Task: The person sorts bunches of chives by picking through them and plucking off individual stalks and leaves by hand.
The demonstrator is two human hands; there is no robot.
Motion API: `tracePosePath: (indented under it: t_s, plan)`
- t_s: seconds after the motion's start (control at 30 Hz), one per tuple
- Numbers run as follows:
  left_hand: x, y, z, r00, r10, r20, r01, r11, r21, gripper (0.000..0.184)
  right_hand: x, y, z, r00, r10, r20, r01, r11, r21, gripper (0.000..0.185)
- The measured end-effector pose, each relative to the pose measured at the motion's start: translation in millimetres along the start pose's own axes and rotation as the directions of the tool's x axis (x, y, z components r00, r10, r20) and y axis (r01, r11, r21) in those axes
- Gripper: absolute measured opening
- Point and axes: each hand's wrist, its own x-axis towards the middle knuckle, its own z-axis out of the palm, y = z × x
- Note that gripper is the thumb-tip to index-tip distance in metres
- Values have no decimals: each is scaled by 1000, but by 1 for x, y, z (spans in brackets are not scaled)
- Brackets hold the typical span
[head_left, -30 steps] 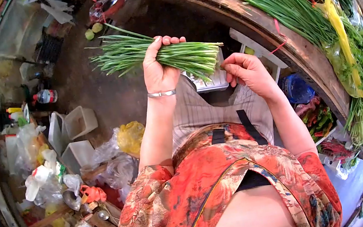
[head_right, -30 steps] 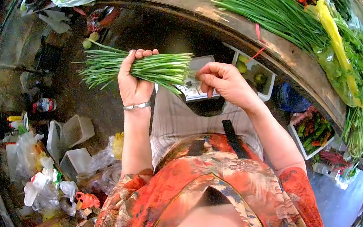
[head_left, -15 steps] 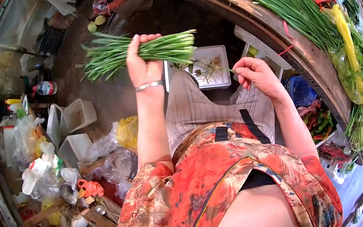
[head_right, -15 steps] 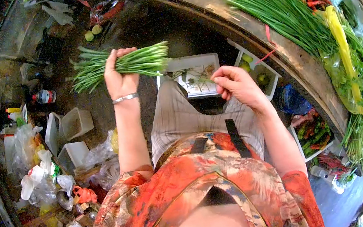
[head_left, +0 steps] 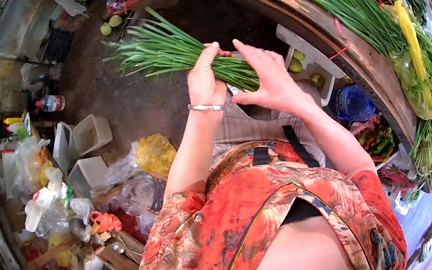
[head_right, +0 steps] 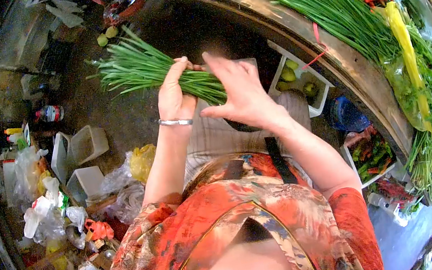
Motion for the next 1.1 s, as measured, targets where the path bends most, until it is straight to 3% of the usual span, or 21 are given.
tracePosePath:
  t_s: [0.03,0.1,0.13,0.2,0.23,0.3,0.37,0.43,0.47,0.5,0.57,0.6,0.63,0.7,0.73,0.77,0.83,0.9,0.97,1.03,1.1]
  plan:
    - [-3,-1,3,1000,-15,0,15,1000,8,9,-1,2,11,998,-21,-62,19,999,-34,96]
    - [-10,2,9,999,-31,18,31,999,-33,10,1,3,21,984,175,-35,-159,949,274,71]
    - [-9,2,6,999,-31,13,31,999,-34,10,0,7,26,984,175,-30,-161,948,275,71]
    - [-9,3,2,991,-102,82,100,995,28,15,-1,11,30,984,163,-72,-128,928,349,38]
    - [-12,4,3,991,-105,80,103,994,30,15,-2,10,25,983,166,-72,-131,927,352,38]
    - [-20,10,5,965,-178,191,198,976,-92,25,-2,8,8,810,419,410,-585,527,617,21]
    - [-16,15,-20,923,-275,271,298,953,-47,33,-7,16,6,811,378,446,-580,419,698,17]
    - [-27,19,-33,891,-242,384,109,935,338,30,-11,21,0,742,341,577,-656,196,728,15]
    - [-31,30,-37,896,-298,330,-41,683,729,29,-13,26,0,743,317,590,-656,170,735,14]
    - [-37,33,-45,894,-304,329,-37,681,731,29,-15,31,1,742,319,589,-656,165,736,14]
    - [-50,32,-61,923,-291,251,-212,160,964,30,-17,39,5,699,381,605,-705,226,672,13]
    - [-57,33,-55,856,-203,475,-461,112,880,36,-18,38,5,694,389,606,-714,263,648,12]
    - [-65,39,-37,812,-221,540,-536,84,840,47,-18,37,6,691,385,612,-717,259,647,12]
    - [-68,42,-6,544,-191,817,-837,-200,510,70,-17,31,9,689,318,651,-717,426,551,13]
    - [-68,41,3,524,-286,802,-845,-293,447,80,-17,21,3,785,205,584,-581,571,580,19]
    - [-64,39,9,506,-380,775,-849,-376,370,90,-16,10,-2,763,227,605,-587,635,502,24]
    - [-45,31,0,468,-462,754,-834,-514,202,81,-13,-5,-13,670,268,693,-599,746,291,30]
    - [-36,28,-5,603,-550,577,-797,-387,464,70,-18,-2,-14,731,213,648,-536,767,353,22]
    - [-36,27,-8,681,-498,537,-707,-257,659,49,-19,-1,-23,708,217,672,-661,539,522,33]
    - [-33,27,-14,737,-349,578,-605,41,795,40,-16,-2,-37,769,199,608,-633,375,678,40]
    - [-30,31,-15,823,-441,357,-38,585,810,34,-15,-10,-59,866,231,444,-487,191,852,48]
